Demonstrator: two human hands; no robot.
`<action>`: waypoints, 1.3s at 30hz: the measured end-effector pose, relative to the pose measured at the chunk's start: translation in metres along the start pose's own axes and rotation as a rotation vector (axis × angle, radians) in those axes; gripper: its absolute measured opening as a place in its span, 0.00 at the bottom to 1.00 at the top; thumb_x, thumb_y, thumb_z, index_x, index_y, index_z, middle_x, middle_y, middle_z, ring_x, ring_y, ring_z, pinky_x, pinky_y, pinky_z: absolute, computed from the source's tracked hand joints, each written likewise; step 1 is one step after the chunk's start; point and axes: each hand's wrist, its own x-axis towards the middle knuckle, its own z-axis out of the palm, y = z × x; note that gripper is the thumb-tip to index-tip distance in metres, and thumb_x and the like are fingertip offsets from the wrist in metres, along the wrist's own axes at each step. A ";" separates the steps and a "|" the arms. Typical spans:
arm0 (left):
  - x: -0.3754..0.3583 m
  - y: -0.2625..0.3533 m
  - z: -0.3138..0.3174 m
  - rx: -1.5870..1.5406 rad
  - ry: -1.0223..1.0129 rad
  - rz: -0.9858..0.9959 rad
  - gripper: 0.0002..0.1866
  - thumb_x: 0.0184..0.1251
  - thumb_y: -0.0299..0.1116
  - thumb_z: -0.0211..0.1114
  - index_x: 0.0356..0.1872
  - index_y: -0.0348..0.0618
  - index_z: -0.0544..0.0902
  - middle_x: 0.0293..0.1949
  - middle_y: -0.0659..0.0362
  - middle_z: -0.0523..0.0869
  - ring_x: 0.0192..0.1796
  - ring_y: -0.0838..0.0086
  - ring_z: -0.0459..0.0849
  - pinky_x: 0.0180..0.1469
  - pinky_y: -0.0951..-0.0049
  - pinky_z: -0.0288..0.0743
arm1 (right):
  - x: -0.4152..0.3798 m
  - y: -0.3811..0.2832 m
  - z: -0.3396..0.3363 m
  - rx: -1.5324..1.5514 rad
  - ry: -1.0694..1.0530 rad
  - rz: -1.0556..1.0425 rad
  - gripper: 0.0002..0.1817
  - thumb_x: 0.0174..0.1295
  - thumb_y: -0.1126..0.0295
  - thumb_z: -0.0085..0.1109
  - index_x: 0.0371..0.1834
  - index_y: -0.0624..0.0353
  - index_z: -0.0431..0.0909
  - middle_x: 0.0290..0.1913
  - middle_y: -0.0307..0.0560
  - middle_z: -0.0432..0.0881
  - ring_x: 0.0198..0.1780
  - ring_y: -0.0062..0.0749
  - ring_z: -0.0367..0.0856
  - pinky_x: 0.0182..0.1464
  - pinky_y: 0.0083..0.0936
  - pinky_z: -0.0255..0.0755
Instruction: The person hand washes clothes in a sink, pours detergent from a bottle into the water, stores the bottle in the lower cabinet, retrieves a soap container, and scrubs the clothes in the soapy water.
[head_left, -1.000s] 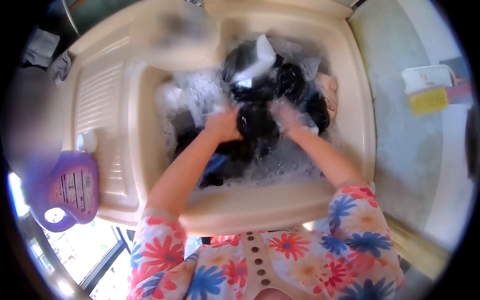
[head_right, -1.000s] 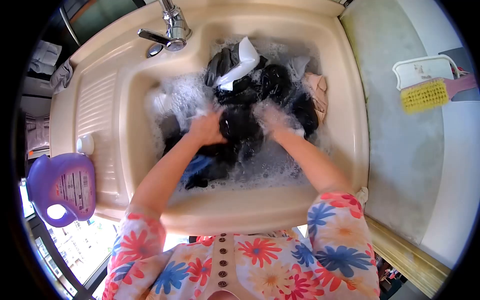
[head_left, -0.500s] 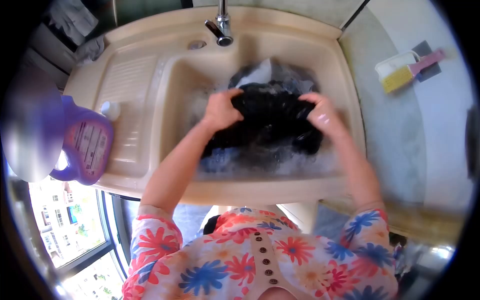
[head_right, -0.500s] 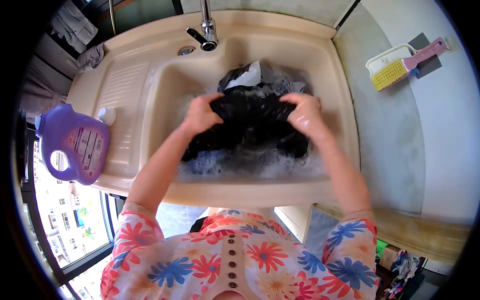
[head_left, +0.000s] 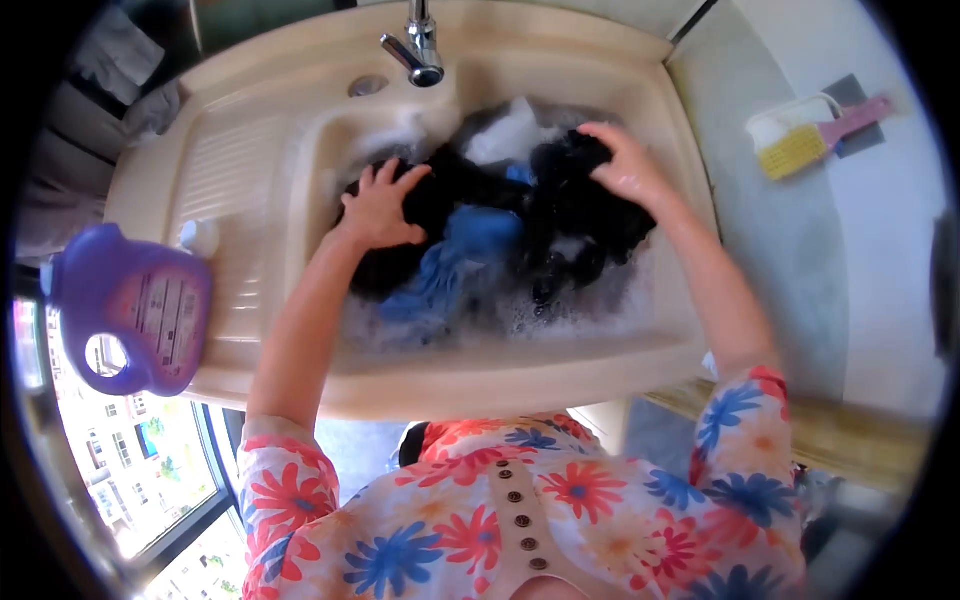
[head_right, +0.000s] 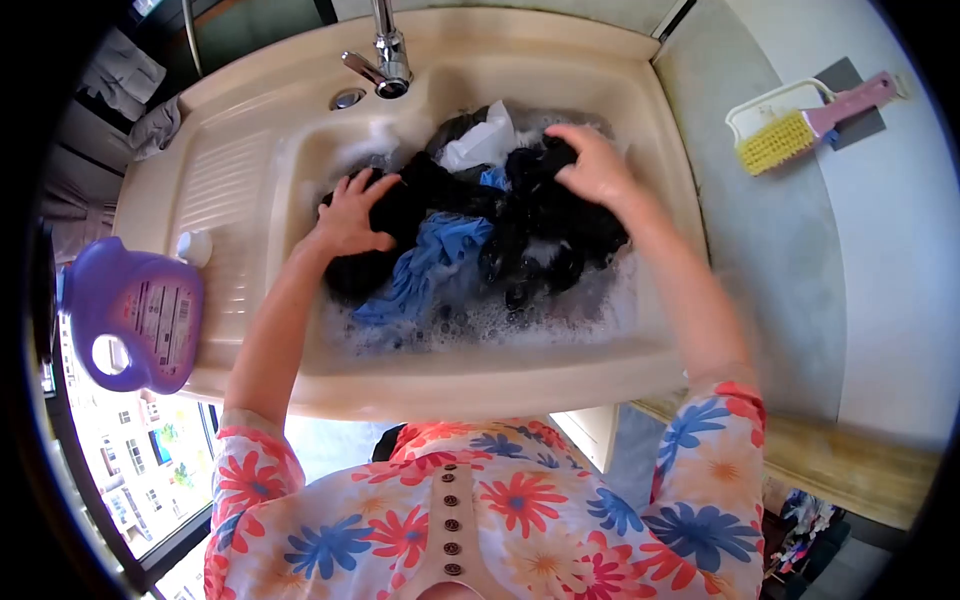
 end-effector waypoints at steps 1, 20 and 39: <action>0.003 0.005 0.015 0.086 -0.031 0.018 0.48 0.37 0.51 0.69 0.65 0.70 0.56 0.67 0.47 0.54 0.67 0.46 0.51 0.57 0.35 0.53 | -0.012 0.014 0.029 -0.018 -0.091 0.001 0.33 0.41 0.64 0.65 0.56 0.50 0.67 0.59 0.52 0.67 0.58 0.47 0.66 0.58 0.37 0.63; 0.061 0.000 0.112 0.119 0.298 -0.233 0.23 0.58 0.50 0.56 0.41 0.39 0.77 0.31 0.52 0.82 0.33 0.64 0.81 0.37 0.65 0.76 | -0.087 -0.066 0.100 -0.434 -0.132 -0.098 0.25 0.47 0.60 0.55 0.47 0.64 0.68 0.62 0.55 0.56 0.61 0.51 0.56 0.50 0.46 0.65; -0.014 0.070 0.068 -0.143 0.001 0.122 0.36 0.37 0.34 0.67 0.56 0.49 0.68 0.50 0.46 0.76 0.48 0.51 0.76 0.49 0.59 0.71 | -0.061 -0.074 0.072 0.025 -0.249 0.274 0.19 0.47 0.54 0.63 0.28 0.61 0.77 0.31 0.55 0.80 0.33 0.51 0.78 0.35 0.38 0.70</action>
